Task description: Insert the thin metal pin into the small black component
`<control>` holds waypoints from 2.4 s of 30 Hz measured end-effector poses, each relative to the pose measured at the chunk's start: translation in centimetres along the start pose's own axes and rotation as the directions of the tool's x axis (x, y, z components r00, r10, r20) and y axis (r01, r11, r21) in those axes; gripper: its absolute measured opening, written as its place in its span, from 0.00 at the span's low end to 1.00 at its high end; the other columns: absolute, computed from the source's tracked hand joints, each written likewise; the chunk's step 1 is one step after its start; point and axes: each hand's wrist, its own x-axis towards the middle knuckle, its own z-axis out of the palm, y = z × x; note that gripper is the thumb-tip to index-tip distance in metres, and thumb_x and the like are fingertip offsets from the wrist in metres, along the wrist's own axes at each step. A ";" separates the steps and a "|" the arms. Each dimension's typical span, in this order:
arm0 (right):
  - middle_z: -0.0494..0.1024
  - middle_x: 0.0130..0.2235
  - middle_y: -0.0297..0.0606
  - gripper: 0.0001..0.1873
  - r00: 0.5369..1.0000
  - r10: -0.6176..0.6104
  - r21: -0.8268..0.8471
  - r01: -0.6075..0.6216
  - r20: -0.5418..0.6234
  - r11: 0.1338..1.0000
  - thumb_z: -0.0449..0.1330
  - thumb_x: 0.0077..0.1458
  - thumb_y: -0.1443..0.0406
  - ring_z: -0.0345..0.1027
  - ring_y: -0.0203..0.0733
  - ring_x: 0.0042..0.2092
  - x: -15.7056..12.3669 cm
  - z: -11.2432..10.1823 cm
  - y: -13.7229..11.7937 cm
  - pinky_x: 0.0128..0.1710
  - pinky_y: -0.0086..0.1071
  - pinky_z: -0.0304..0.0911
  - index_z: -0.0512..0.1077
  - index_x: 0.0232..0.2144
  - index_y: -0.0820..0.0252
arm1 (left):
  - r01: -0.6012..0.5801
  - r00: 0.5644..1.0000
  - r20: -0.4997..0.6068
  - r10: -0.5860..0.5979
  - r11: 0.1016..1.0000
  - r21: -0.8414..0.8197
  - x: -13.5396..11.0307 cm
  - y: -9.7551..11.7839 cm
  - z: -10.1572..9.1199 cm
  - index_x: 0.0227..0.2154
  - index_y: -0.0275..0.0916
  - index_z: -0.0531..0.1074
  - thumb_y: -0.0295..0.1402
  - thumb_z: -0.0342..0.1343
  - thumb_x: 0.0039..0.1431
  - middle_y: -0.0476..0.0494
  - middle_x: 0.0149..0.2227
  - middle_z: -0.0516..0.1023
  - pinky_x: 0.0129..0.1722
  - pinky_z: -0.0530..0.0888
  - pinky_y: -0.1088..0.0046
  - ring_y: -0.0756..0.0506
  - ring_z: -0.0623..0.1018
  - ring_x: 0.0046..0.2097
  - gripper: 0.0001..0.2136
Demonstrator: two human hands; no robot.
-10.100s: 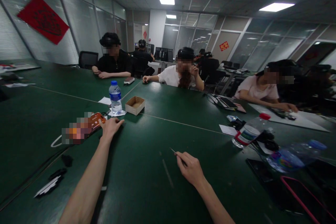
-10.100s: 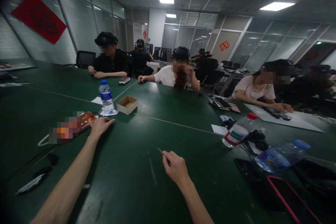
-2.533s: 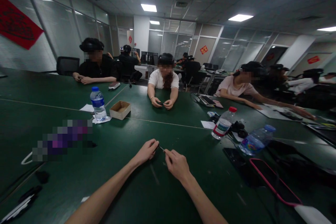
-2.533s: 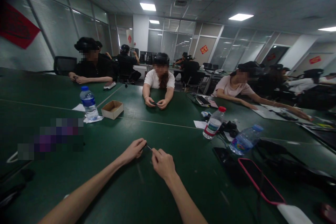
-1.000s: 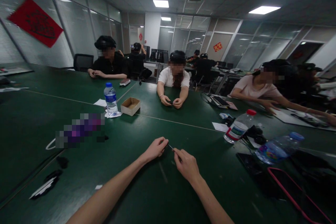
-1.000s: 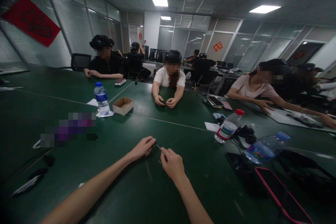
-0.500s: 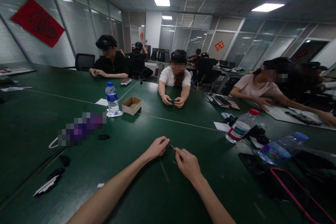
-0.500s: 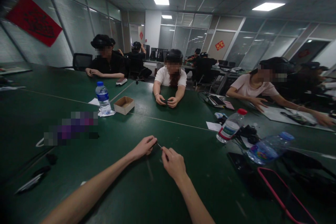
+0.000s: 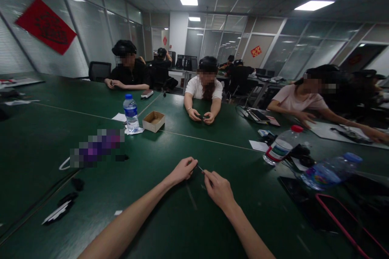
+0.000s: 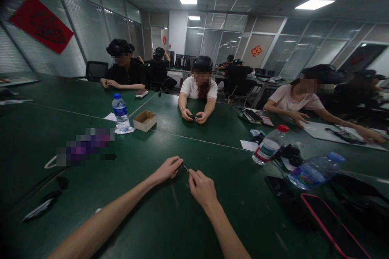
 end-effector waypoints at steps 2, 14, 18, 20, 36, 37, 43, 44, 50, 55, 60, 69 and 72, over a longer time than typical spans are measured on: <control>0.75 0.34 0.40 0.19 1.000 -0.003 -0.007 0.003 0.014 1.000 0.44 0.64 0.64 0.68 0.33 0.29 0.0 0.0 0.0 0.26 0.23 0.59 0.71 0.48 0.62 | 0.006 1.000 0.002 -0.006 1.000 -0.001 -0.1 0.1 0.0 0.29 0.39 0.59 0.55 0.50 0.54 0.59 0.17 0.54 0.14 0.53 0.82 0.56 0.55 0.16 0.22; 0.75 0.35 0.40 0.18 0.994 -0.035 -0.077 0.043 0.102 0.996 0.46 0.63 0.64 0.68 0.33 0.28 -0.4 -0.4 0.4 0.26 0.24 0.59 0.69 0.50 0.59 | -0.039 0.997 0.078 0.026 0.984 0.172 -0.4 0.7 -0.1 0.33 0.33 0.68 0.55 0.45 0.57 0.57 0.16 0.55 0.16 0.54 0.81 0.55 0.57 0.16 0.26; 0.75 0.34 0.40 0.18 0.989 -0.019 -0.060 0.028 0.144 0.998 0.46 0.63 0.64 0.68 0.34 0.28 -0.6 -0.7 0.4 0.27 0.25 0.60 0.69 0.51 0.59 | -0.054 0.994 0.105 0.032 0.975 0.213 -0.6 0.9 -0.1 0.34 0.32 0.70 0.55 0.43 0.57 0.57 0.14 0.55 0.16 0.53 0.80 0.54 0.56 0.16 0.27; 0.75 0.34 0.40 0.18 0.988 -0.017 -0.046 0.024 0.151 0.999 0.45 0.63 0.64 0.68 0.34 0.28 -0.6 -0.9 0.3 0.28 0.25 0.60 0.69 0.51 0.59 | -0.051 0.992 0.122 0.025 0.977 0.209 -0.7 1.1 -0.1 0.35 0.32 0.71 0.55 0.43 0.58 0.57 0.14 0.54 0.16 0.53 0.80 0.54 0.56 0.16 0.28; 0.74 0.32 0.36 0.16 0.977 -0.136 -0.059 0.147 0.167 0.987 0.47 0.62 0.65 0.66 0.32 0.29 -0.8 -2.2 0.3 0.28 0.24 0.57 0.70 0.48 0.56 | 0.019 0.957 0.282 -0.062 0.988 0.154 -1.1 1.1 -1.2 0.39 0.31 0.73 0.53 0.47 0.58 0.57 0.15 0.54 0.17 0.52 0.80 0.55 0.55 0.16 0.26; 0.73 0.31 0.35 0.16 0.975 -0.143 -0.055 0.154 0.168 0.987 0.47 0.62 0.65 0.66 0.32 0.29 -0.9 -2.2 0.3 0.28 0.24 0.56 0.70 0.47 0.56 | 0.029 0.954 0.293 -0.071 0.989 0.144 -1.1 1.2 -1.2 0.39 0.31 0.73 0.53 0.47 0.58 0.57 0.15 0.54 0.17 0.52 0.80 0.55 0.54 0.16 0.26; 0.72 0.30 0.35 0.16 0.971 -0.175 -0.019 0.180 0.164 0.983 0.46 0.63 0.65 0.64 0.32 0.28 -1.0 -2.3 0.3 0.29 0.23 0.55 0.71 0.46 0.56 | 0.104 0.928 0.349 -0.130 0.990 0.092 -1.2 1.7 -1.4 0.40 0.30 0.74 0.52 0.50 0.56 0.58 0.14 0.51 0.16 0.49 0.80 0.55 0.51 0.16 0.26; 0.72 0.30 0.35 0.16 0.970 -0.176 -0.013 0.181 0.166 0.983 0.46 0.63 0.65 0.64 0.32 0.28 -1.0 -2.3 0.3 0.28 0.23 0.55 0.71 0.46 0.56 | 0.108 0.925 0.358 -0.131 0.991 0.083 -1.3 1.7 -1.4 0.40 0.30 0.74 0.52 0.50 0.56 0.58 0.14 0.51 0.17 0.49 0.79 0.55 0.51 0.16 0.26; 0.72 0.31 0.37 0.16 0.968 -0.187 0.003 0.189 0.164 0.982 0.46 0.63 0.65 0.64 0.32 0.29 -1.1 -2.2 0.5 0.29 0.24 0.55 0.71 0.46 0.58 | 0.131 0.918 0.372 -0.139 0.990 0.047 -1.2 1.5 -1.7 0.40 0.29 0.74 0.51 0.52 0.55 0.57 0.14 0.52 0.17 0.49 0.79 0.55 0.52 0.16 0.26; 0.73 0.31 0.37 0.16 0.973 -0.192 0.004 0.193 0.126 0.981 0.47 0.62 0.65 0.65 0.32 0.29 -1.0 -1.8 0.7 0.28 0.23 0.55 0.71 0.47 0.57 | 0.139 0.917 0.379 -0.127 0.990 -0.004 -0.9 1.0 -1.6 0.41 0.28 0.74 0.52 0.52 0.55 0.57 0.14 0.53 0.18 0.50 0.79 0.56 0.52 0.17 0.27; 0.74 0.33 0.38 0.17 0.986 -0.140 -0.004 0.141 0.085 0.990 0.47 0.62 0.65 0.66 0.32 0.29 -1.1 -1.3 0.8 0.28 0.23 0.57 0.71 0.48 0.57 | 0.124 0.929 0.358 -0.098 0.991 -0.050 -0.8 0.6 -1.5 0.43 0.28 0.72 0.53 0.51 0.55 0.58 0.15 0.53 0.18 0.52 0.80 0.56 0.53 0.17 0.28; 0.74 0.36 0.40 0.18 0.999 0.022 -0.157 -0.015 0.044 0.988 0.47 0.63 0.65 0.68 0.33 0.27 -1.3 0.1 -0.9 0.24 0.24 0.58 0.68 0.52 0.56 | 0.033 0.984 0.172 -0.036 0.999 0.022 -0.4 0.2 -0.6 0.39 0.30 0.72 0.54 0.47 0.57 0.57 0.15 0.56 0.16 0.52 0.81 0.55 0.55 0.16 0.27; 0.75 0.37 0.42 0.19 0.997 0.058 -0.165 -0.050 0.042 0.985 0.46 0.63 0.65 0.68 0.33 0.26 -1.4 0.4 -1.8 0.24 0.25 0.58 0.67 0.53 0.58 | 0.038 0.988 0.147 -0.041 0.999 0.021 -0.4 0.0 -0.6 0.38 0.31 0.71 0.54 0.47 0.57 0.57 0.14 0.56 0.15 0.51 0.81 0.55 0.55 0.15 0.27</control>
